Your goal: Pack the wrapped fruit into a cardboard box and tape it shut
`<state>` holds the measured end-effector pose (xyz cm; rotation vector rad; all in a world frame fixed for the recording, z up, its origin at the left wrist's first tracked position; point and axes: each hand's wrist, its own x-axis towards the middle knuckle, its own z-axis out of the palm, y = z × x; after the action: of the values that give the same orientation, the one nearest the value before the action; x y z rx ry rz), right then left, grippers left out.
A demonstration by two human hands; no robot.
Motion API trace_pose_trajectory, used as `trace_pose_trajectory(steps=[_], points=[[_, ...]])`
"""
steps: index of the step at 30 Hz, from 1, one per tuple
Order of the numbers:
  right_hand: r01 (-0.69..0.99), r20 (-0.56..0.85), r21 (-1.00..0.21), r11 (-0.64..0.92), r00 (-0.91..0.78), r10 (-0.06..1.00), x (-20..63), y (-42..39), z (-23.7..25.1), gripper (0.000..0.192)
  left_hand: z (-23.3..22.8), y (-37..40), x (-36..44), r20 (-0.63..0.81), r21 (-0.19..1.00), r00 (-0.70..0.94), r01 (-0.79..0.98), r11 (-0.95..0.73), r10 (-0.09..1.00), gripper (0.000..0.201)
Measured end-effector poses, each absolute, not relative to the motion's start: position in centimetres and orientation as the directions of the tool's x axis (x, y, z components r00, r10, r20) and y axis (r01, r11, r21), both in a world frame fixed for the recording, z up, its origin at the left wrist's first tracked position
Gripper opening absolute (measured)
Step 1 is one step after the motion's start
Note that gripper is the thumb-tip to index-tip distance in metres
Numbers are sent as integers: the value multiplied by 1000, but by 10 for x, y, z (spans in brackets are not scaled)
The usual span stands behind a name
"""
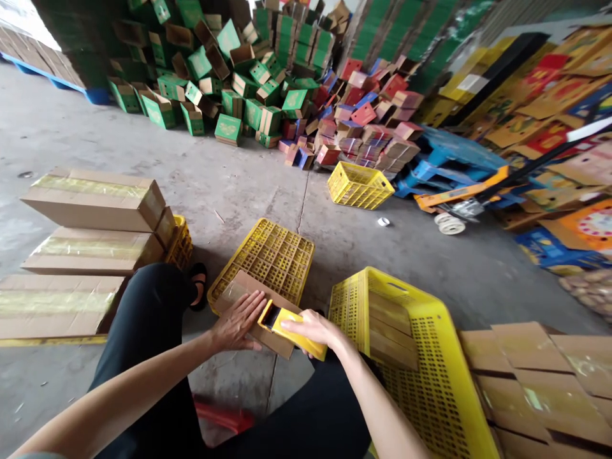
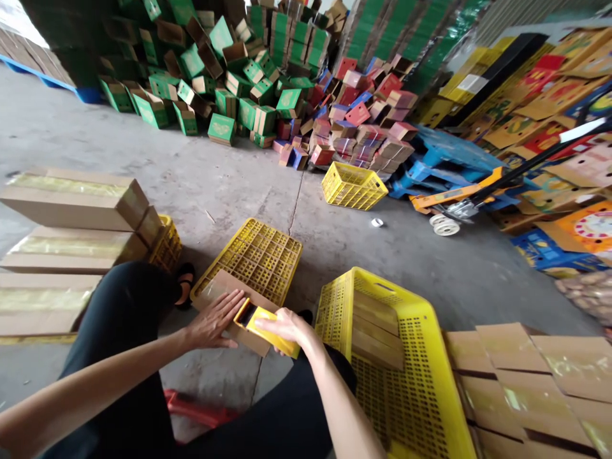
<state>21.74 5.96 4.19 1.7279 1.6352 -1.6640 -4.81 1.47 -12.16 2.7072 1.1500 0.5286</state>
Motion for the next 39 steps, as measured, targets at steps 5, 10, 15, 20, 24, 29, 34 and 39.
trace_pose_trajectory(steps=[5, 10, 15, 20, 24, 29, 34, 39], points=[[800, -801, -491, -346, -259, 539, 218, 58, 43, 35, -122, 22, -53, 260, 281, 665, 642, -714, 700, 124], [764, -811, -518, -384, -297, 503, 237, 55, 46, 33, -124, 28, -56, 246, 312, 680, 619, -721, 690, 127], [742, -810, -523, -418, -282, 513, 252, 50, 47, 34, -122, 33, -63, 215, 315, 717, 591, -742, 663, 124], [652, -752, -618, -440, -327, 572, 235, 45, 35, 36, -118, 45, -93, 183, 282, 744, 587, -759, 643, 120], [623, -732, -654, -429, -376, 568, 224, 46, 23, 41, -112, 47, -104, 138, 258, 733, 623, -738, 666, 125], [605, -703, -679, -415, -375, 604, 228, 41, 17, 46, -110, 31, -80, 130, 272, 711, 645, -714, 691, 127], [606, -713, -662, -441, -326, 621, 223, 36, 22, 45, -110, 30, -74, 134, 267, 713, 643, -718, 688, 125], [610, -706, -671, -421, -353, 614, 227, 34, 25, 42, -111, 35, -79, 133, 257, 725, 633, -730, 675, 125]])
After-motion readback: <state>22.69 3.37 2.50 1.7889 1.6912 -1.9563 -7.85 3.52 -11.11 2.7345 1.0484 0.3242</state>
